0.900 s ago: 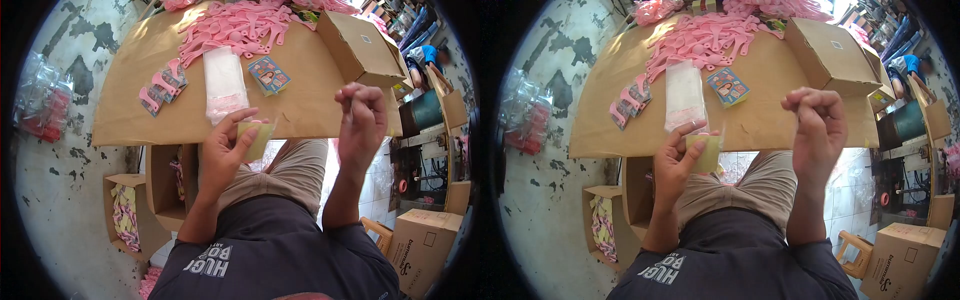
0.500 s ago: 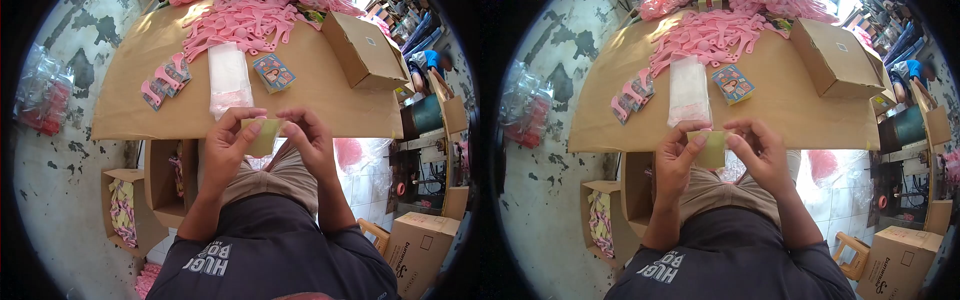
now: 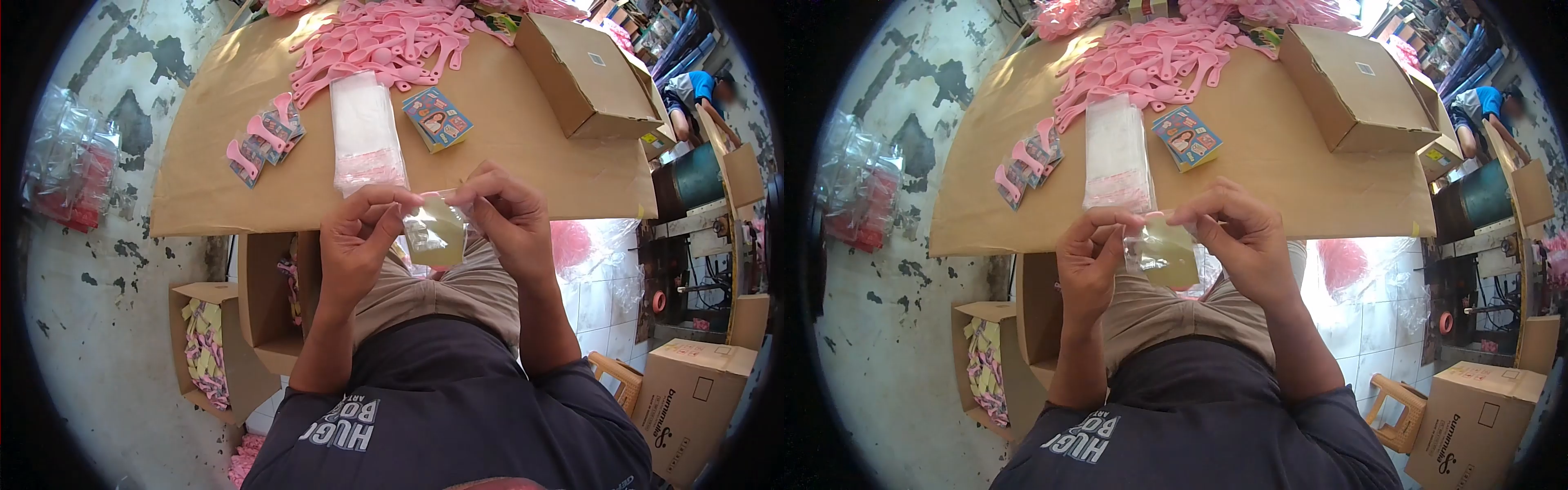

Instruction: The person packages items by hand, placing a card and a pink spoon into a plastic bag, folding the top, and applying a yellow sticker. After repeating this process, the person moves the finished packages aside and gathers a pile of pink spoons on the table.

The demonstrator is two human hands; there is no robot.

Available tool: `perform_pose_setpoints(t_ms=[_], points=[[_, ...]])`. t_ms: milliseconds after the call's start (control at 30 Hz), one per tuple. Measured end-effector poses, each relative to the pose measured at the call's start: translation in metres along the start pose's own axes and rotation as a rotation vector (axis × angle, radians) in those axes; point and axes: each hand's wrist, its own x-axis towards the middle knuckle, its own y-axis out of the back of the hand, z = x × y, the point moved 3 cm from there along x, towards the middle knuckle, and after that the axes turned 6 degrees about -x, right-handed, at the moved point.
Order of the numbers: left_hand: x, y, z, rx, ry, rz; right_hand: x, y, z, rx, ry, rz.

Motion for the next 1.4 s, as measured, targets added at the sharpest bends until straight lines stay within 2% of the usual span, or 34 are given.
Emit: perform_pose_setpoints(t_ms=[100, 300, 367, 500, 567, 600, 667, 700, 767, 800, 867, 900, 967, 1067, 1133, 1200, 1267, 1300, 1333, 1400], points=[[-0.001, 0.003, -0.003, 0.046, -0.025, -0.029, -0.001, 0.002, -0.008, -0.103, 0.014, -0.055], [-0.002, 0.009, -0.002, -0.204, -0.013, -0.021, 0.002, 0.001, -0.016, -0.252, 0.122, -0.148], [-0.006, 0.019, -0.008, -0.06, 0.008, -0.062, 0.001, -0.007, -0.017, -0.21, 0.025, -0.123], [-0.005, 0.005, 0.006, -0.105, 0.0, 0.009, -0.001, -0.02, -0.007, -0.221, -0.006, -0.085], [-0.005, 0.001, 0.013, -0.188, 0.1, -0.034, -0.001, -0.025, -0.007, -0.026, -0.026, 0.049], [-0.005, 0.004, 0.01, -0.188, 0.1, -0.03, 0.0, -0.026, -0.006, -0.025, -0.028, 0.046], [-0.008, 0.009, 0.0, -0.003, 0.074, -0.183, 0.001, -0.027, -0.006, 0.008, 0.039, 0.015], [-0.009, 0.014, -0.002, -0.003, 0.073, -0.182, 0.001, -0.025, -0.006, 0.009, 0.039, 0.014], [-0.01, 0.027, 0.0, 0.237, -0.056, -0.184, 0.0, -0.023, -0.002, -0.25, -0.013, -0.039], [-0.009, 0.036, 0.003, 0.239, -0.104, -0.099, 0.001, -0.022, -0.002, -0.251, -0.012, -0.037], [-0.003, 0.061, 0.015, 0.288, -0.231, 0.041, 0.007, -0.02, -0.002, -0.688, 0.061, -0.043], [0.002, 0.075, 0.023, 0.334, -0.312, 0.097, 0.009, -0.019, -0.001, -0.657, 0.043, 0.021], [0.021, 0.089, 0.053, 0.553, -0.485, 0.061, 0.017, -0.007, 0.005, -0.677, 0.041, 0.082], [0.045, 0.137, 0.055, 0.521, -0.463, 0.173, 0.038, 0.009, 0.007, -0.716, 0.057, 0.197], [0.052, 0.152, 0.049, 0.57, -0.414, 0.211, 0.054, 0.019, 0.01, -0.891, 0.077, 0.266], [0.055, 0.155, 0.043, 0.612, -0.359, 0.258, 0.068, 0.03, 0.026, -0.915, 0.024, 0.266], [0.057, 0.143, 0.034, 0.956, -0.278, 0.284, 0.077, 0.037, 0.046, -1.017, -0.001, 0.302], [0.061, 0.145, 0.024, 1.015, -0.244, 0.261, 0.079, 0.036, 0.049, -1.017, 0.001, 0.295], [0.062, 0.152, 0.013, 1.016, -0.243, 0.268, 0.082, 0.034, 0.053, -1.006, -0.077, 0.274], [0.065, 0.159, -0.006, 1.425, -0.309, 0.263, 0.084, 0.031, 0.059, -0.996, -0.152, 0.25]])
